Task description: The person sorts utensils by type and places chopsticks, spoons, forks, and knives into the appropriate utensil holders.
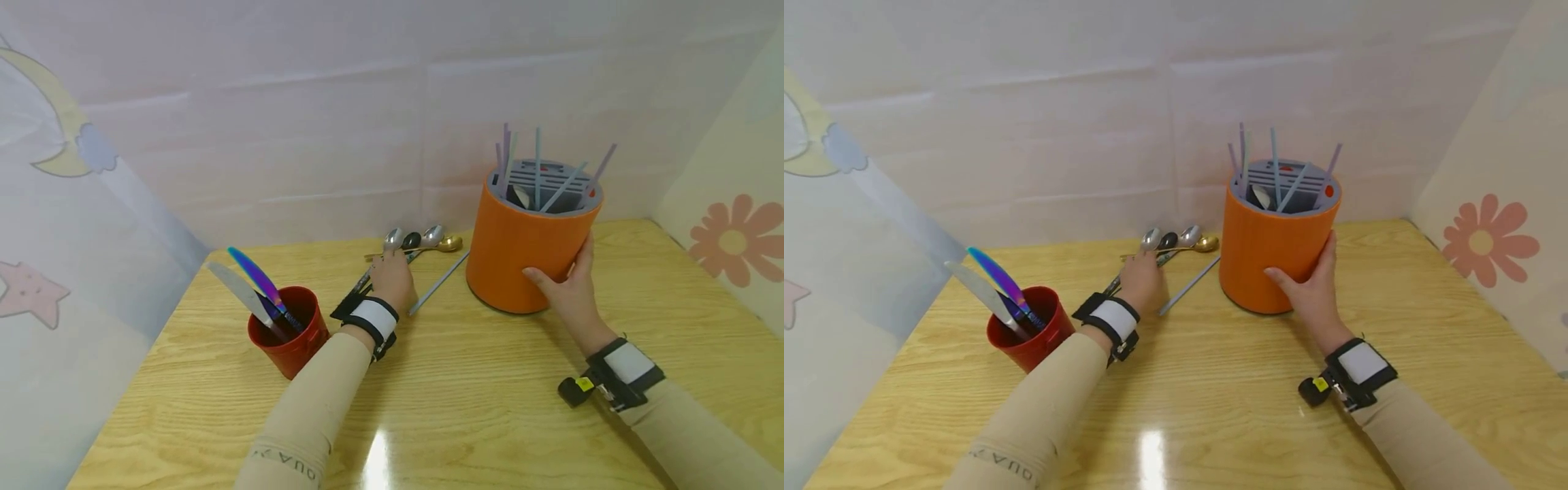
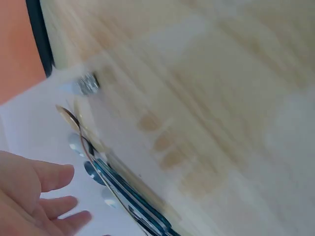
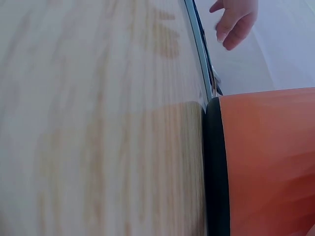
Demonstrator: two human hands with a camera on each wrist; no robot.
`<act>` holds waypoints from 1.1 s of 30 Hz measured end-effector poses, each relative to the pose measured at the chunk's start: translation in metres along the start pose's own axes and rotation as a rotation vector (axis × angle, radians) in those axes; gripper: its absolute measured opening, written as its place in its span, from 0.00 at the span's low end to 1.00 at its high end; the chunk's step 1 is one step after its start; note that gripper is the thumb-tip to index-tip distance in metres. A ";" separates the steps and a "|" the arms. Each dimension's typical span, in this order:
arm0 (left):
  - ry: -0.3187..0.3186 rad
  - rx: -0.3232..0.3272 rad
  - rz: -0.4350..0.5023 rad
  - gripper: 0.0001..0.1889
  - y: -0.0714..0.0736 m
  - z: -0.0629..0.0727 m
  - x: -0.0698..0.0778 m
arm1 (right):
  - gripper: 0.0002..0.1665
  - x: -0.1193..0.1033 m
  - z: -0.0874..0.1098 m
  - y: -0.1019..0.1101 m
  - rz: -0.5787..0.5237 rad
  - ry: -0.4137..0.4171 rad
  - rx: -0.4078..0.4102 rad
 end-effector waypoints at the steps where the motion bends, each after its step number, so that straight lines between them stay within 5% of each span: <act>1: -0.011 -0.002 0.004 0.24 0.000 -0.002 -0.001 | 0.62 0.002 0.000 0.001 0.004 -0.001 0.002; 8: -0.062 -0.083 -0.002 0.31 -0.015 -0.014 0.000 | 0.64 0.021 -0.001 0.002 0.025 -0.014 0.020; 17: -0.081 -0.090 0.007 0.29 -0.018 -0.018 -0.006 | 0.63 0.023 0.000 -0.001 0.016 -0.015 0.011; 24: -0.071 -0.039 -0.072 0.15 -0.014 -0.019 -0.003 | 0.62 0.014 0.001 0.000 0.017 -0.034 -0.003; 33: -0.068 0.039 -0.224 0.11 -0.013 -0.025 -0.001 | 0.61 -0.014 0.006 -0.002 -0.019 -0.008 -0.012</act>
Point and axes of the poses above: each hand's wrist, its own z-axis away from the middle knuckle, its own y-axis out of the back of the hand, x = y × z, the point moved 6 cm from there along -z, towards the middle knuckle, and after that the axes turned 3 degrees about z, right-handed, at the moved point
